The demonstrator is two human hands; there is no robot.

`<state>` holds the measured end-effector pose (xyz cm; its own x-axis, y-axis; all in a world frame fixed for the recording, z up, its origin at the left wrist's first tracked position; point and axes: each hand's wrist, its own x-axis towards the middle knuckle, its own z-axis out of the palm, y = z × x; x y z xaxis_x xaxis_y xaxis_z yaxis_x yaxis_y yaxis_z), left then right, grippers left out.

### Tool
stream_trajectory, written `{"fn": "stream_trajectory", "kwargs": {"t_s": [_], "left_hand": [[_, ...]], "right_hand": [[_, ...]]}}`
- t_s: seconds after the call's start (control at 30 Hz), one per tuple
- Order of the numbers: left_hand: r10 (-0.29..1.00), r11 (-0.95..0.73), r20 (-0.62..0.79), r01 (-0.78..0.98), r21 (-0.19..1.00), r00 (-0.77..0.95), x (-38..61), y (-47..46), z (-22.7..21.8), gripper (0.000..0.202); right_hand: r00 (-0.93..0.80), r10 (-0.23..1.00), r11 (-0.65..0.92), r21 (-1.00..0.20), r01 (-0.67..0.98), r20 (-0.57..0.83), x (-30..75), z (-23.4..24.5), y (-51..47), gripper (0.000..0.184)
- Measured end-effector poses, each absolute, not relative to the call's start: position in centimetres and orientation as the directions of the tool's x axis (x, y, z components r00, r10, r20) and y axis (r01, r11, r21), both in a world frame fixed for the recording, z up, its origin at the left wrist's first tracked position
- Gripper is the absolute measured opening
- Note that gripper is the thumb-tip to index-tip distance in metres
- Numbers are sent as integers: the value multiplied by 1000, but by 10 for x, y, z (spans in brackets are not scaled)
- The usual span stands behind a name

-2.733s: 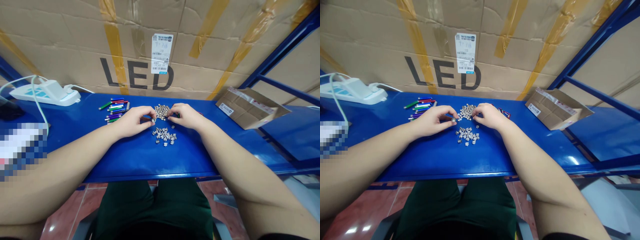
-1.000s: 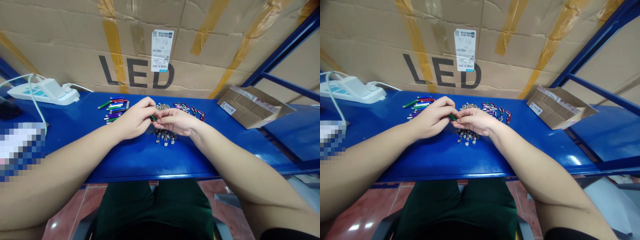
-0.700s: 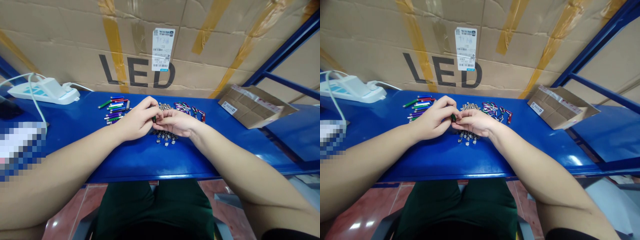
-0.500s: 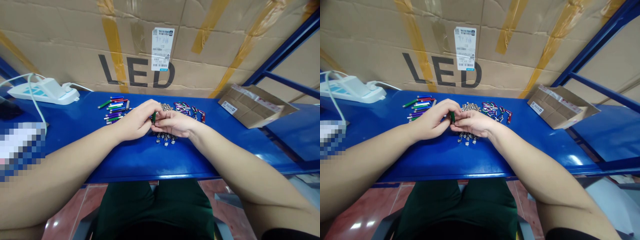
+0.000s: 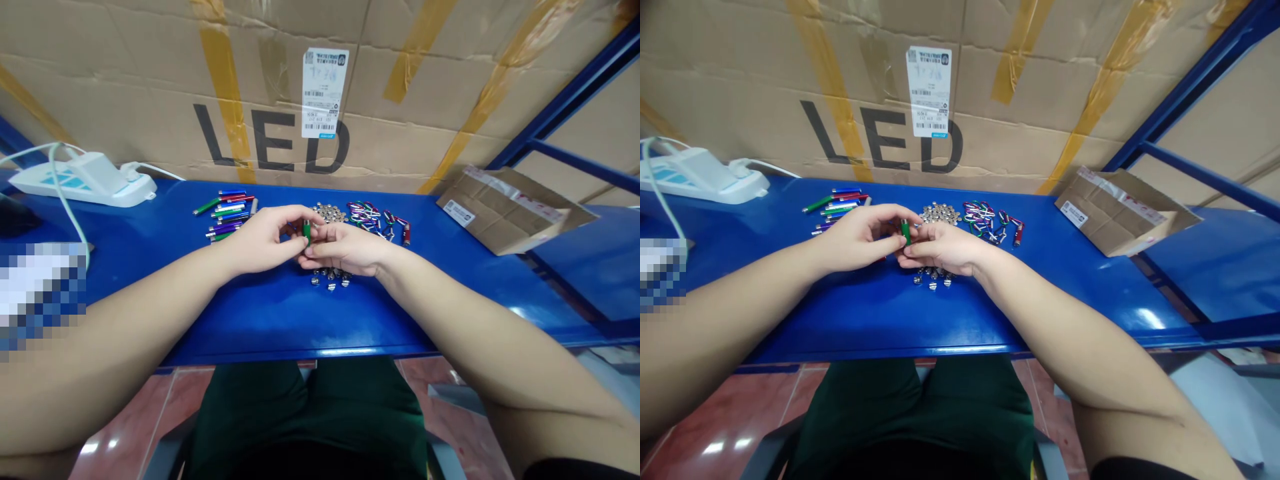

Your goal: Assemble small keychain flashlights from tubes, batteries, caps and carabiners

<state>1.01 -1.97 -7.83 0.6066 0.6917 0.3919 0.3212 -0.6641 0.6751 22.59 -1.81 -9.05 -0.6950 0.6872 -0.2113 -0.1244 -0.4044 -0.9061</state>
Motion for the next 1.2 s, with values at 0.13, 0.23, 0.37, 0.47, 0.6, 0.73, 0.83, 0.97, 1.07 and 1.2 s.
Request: {"fn": "stream_trajectory", "kwargs": {"t_s": [0.13,0.23,0.37,0.47,0.6,0.73,0.83,0.97,1.07,1.2], "left_hand": [[725,-622,389,298,724,568,10,-19,-79,42],[728,-638,419,314,703,542,8,-22,-75,43],[723,-678,467,390,623,509,-1,-24,-64,37],[692,-715,454,445,539,561,-7,-22,-59,29],[701,-705,397,492,511,593,-11,-16,-60,27],[712,-671,217,556,491,668,-11,-10,-66,28],[726,-659,208,577,482,655,-10,-8,-67,27],[740,-654,234,594,468,630,-9,-8,-70,27],[748,-654,272,602,457,605,-7,-8,-73,26],[761,-648,354,614,451,543,-8,-7,-73,25]], "right_hand": [[-709,675,-383,-918,-102,-203,226,-87,-20,24],[-701,681,-344,-938,-54,-209,228,-84,-22,26],[-653,732,-261,-965,-5,-195,235,-80,-20,30],[-589,794,-171,-985,22,-151,242,-79,-17,31],[-534,839,-80,-994,71,-105,247,-79,-13,28],[-547,833,-37,-995,91,-81,246,-79,-13,28],[-568,821,-4,-995,103,-62,246,-80,-12,28],[-584,811,25,-994,102,-40,246,-83,-11,26],[-583,812,30,-994,105,-37,247,-84,-10,26],[-586,810,92,-987,128,0,248,-85,-9,24]]}}
